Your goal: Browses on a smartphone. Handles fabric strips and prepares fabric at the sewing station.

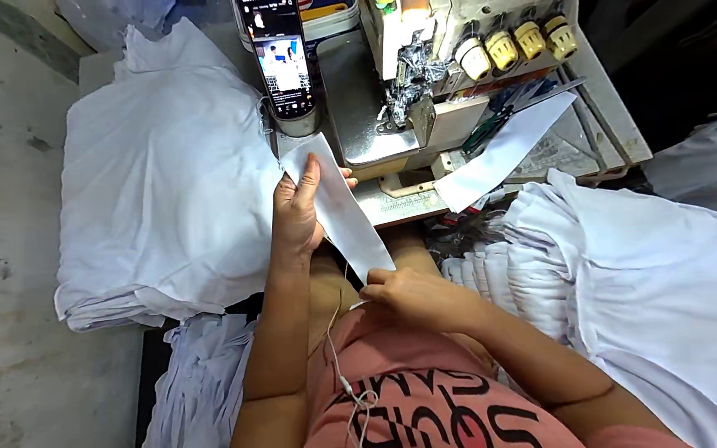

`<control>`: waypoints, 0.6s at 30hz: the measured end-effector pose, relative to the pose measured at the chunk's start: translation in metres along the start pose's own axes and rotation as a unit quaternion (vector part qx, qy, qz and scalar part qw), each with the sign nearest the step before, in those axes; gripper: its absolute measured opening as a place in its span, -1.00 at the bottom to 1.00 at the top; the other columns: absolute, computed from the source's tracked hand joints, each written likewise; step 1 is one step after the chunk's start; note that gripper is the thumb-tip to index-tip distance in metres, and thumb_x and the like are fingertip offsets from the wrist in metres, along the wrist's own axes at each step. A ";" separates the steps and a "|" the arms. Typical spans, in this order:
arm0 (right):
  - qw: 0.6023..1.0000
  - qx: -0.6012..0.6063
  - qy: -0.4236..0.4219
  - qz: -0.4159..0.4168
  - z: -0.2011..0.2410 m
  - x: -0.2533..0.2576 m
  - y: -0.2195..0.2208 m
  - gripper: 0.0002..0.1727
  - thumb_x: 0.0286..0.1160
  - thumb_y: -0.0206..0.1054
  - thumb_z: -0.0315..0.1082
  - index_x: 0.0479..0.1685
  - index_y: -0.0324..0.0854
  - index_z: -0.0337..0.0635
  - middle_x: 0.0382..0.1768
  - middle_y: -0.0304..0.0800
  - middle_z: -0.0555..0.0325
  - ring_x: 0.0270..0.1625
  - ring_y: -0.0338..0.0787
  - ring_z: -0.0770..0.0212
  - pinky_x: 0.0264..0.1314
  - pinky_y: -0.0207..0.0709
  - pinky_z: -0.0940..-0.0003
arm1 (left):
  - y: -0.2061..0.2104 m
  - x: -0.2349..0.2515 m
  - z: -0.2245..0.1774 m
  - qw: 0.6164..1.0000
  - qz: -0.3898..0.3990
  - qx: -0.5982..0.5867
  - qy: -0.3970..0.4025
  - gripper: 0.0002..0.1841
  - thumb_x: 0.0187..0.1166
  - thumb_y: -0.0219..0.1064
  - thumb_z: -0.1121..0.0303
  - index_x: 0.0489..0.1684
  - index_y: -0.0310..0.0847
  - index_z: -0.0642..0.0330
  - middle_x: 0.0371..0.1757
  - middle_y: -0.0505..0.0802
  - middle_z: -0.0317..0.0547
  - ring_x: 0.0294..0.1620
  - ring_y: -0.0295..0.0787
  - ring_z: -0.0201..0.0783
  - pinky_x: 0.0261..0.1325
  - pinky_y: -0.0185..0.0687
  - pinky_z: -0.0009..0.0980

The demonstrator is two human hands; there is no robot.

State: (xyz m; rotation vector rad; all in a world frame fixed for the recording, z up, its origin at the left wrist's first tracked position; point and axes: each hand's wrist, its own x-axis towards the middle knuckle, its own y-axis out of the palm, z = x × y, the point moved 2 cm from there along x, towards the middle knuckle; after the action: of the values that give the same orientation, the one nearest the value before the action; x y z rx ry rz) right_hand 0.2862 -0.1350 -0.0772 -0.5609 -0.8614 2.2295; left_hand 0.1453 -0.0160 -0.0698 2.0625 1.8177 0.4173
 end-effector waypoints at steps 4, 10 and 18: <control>0.975 -0.022 -0.100 -0.198 0.002 0.000 -0.011 -0.77 0.66 0.25 -0.38 -0.14 0.83 -0.27 -0.32 0.75 -0.05 -0.27 0.78 0.05 -0.23 0.66 0.24 | 0.006 -0.011 0.011 0.999 0.038 0.015 -0.011 -0.86 0.84 -0.03 0.51 0.06 0.45 0.16 -0.24 0.93 -0.20 -0.20 0.96 -0.25 0.00 0.91 -0.26; 0.919 -0.043 -0.156 -0.360 -0.003 0.007 -0.035 -0.80 0.54 0.29 -0.48 -0.19 0.86 -0.31 -0.33 0.82 0.04 -0.20 0.79 0.27 -0.10 0.65 0.50 | 0.006 -0.026 0.018 0.989 0.131 0.051 -0.036 -0.83 0.78 0.14 0.49 0.09 0.64 0.10 -0.15 0.94 -0.29 -0.18 0.93 -0.41 -0.01 0.88 -0.40; 0.876 -0.029 -0.117 -0.467 -0.015 0.015 -0.046 -0.84 0.50 0.36 -0.50 -0.17 0.84 -0.40 -0.28 0.87 -0.01 -0.17 0.82 0.36 0.01 0.64 0.61 | -0.001 -0.031 0.027 0.974 0.219 -0.017 -0.048 -0.74 0.74 0.06 0.54 0.18 0.58 0.04 -0.10 0.88 -0.45 -0.13 0.84 -0.56 0.01 0.80 -0.52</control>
State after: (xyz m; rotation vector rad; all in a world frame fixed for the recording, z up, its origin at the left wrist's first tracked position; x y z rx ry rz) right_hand 0.3051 -0.0919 -0.0572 0.1273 -1.0316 1.3813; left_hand 0.1528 -0.0485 -0.0936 2.4110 1.2846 0.4472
